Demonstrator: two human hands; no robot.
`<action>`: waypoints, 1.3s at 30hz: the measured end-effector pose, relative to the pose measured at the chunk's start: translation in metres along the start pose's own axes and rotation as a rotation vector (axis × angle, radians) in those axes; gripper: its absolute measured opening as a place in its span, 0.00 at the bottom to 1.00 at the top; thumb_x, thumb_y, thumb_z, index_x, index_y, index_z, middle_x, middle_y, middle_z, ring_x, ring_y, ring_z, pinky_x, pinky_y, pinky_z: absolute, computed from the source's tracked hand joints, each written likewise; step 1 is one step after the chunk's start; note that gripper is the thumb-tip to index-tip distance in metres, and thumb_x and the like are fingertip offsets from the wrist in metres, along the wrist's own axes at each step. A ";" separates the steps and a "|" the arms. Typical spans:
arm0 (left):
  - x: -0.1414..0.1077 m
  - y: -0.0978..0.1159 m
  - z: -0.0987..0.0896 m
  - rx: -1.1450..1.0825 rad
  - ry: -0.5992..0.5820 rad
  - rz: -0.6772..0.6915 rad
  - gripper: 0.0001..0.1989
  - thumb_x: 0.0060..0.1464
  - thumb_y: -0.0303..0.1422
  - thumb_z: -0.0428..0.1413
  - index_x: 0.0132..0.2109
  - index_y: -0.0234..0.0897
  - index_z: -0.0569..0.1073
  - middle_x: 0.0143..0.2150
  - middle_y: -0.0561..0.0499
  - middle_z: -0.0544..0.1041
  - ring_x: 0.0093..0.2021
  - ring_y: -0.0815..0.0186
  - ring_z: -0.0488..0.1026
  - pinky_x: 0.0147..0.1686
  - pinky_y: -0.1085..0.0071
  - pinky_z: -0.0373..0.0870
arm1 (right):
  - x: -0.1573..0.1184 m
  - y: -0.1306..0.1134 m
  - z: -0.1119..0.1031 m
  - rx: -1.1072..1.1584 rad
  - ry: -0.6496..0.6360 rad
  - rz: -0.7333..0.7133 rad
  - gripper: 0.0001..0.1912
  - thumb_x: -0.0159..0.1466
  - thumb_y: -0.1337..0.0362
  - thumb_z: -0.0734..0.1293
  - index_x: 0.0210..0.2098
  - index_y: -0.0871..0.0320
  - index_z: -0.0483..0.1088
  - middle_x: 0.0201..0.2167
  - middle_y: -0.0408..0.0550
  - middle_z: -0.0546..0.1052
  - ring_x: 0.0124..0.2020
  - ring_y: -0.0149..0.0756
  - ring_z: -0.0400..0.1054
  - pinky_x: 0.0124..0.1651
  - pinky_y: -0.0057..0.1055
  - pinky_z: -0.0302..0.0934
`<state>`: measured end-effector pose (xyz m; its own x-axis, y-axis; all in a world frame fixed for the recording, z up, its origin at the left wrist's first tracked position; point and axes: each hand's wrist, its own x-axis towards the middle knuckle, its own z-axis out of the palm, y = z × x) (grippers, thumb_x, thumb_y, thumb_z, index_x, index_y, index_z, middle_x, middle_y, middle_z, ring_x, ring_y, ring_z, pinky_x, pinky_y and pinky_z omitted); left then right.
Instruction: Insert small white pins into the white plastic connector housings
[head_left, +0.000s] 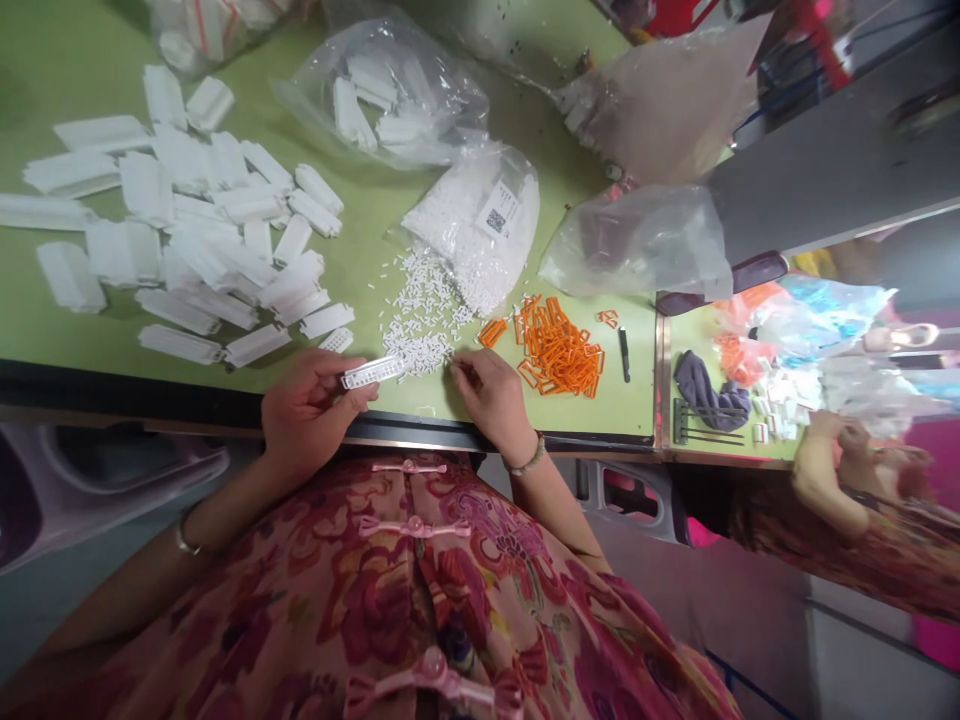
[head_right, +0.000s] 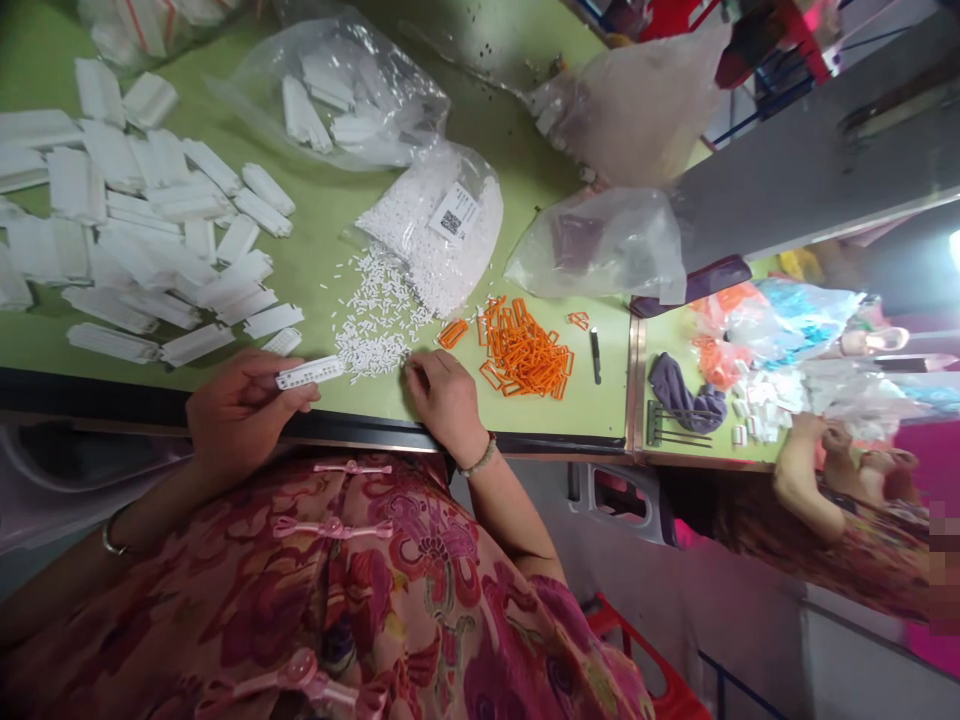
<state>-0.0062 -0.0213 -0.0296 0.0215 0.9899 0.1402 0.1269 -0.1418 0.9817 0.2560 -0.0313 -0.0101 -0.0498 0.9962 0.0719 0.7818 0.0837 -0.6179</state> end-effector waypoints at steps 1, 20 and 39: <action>0.000 0.000 0.000 -0.006 0.001 -0.001 0.09 0.59 0.34 0.69 0.46 0.42 0.81 0.39 0.55 0.83 0.28 0.69 0.80 0.27 0.73 0.80 | 0.001 -0.002 0.003 -0.039 0.011 0.007 0.08 0.74 0.63 0.67 0.44 0.55 0.80 0.40 0.54 0.82 0.40 0.42 0.74 0.48 0.38 0.69; 0.002 0.006 0.001 0.065 -0.044 0.073 0.07 0.60 0.33 0.68 0.46 0.44 0.82 0.41 0.53 0.82 0.30 0.68 0.79 0.30 0.70 0.80 | 0.030 -0.006 -0.021 0.012 -0.227 0.082 0.06 0.65 0.72 0.71 0.34 0.55 0.75 0.32 0.46 0.79 0.35 0.36 0.71 0.44 0.33 0.65; 0.003 0.006 -0.001 0.142 -0.098 0.103 0.07 0.61 0.36 0.66 0.46 0.40 0.82 0.40 0.51 0.82 0.35 0.65 0.80 0.34 0.70 0.79 | 0.018 -0.048 0.020 0.596 -0.138 0.012 0.06 0.70 0.57 0.75 0.38 0.51 0.80 0.36 0.46 0.76 0.36 0.37 0.65 0.45 0.38 0.68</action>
<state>-0.0062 -0.0189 -0.0233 0.1368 0.9660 0.2192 0.2573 -0.2484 0.9339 0.2057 -0.0167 0.0054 -0.1540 0.9879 -0.0155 0.3030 0.0322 -0.9525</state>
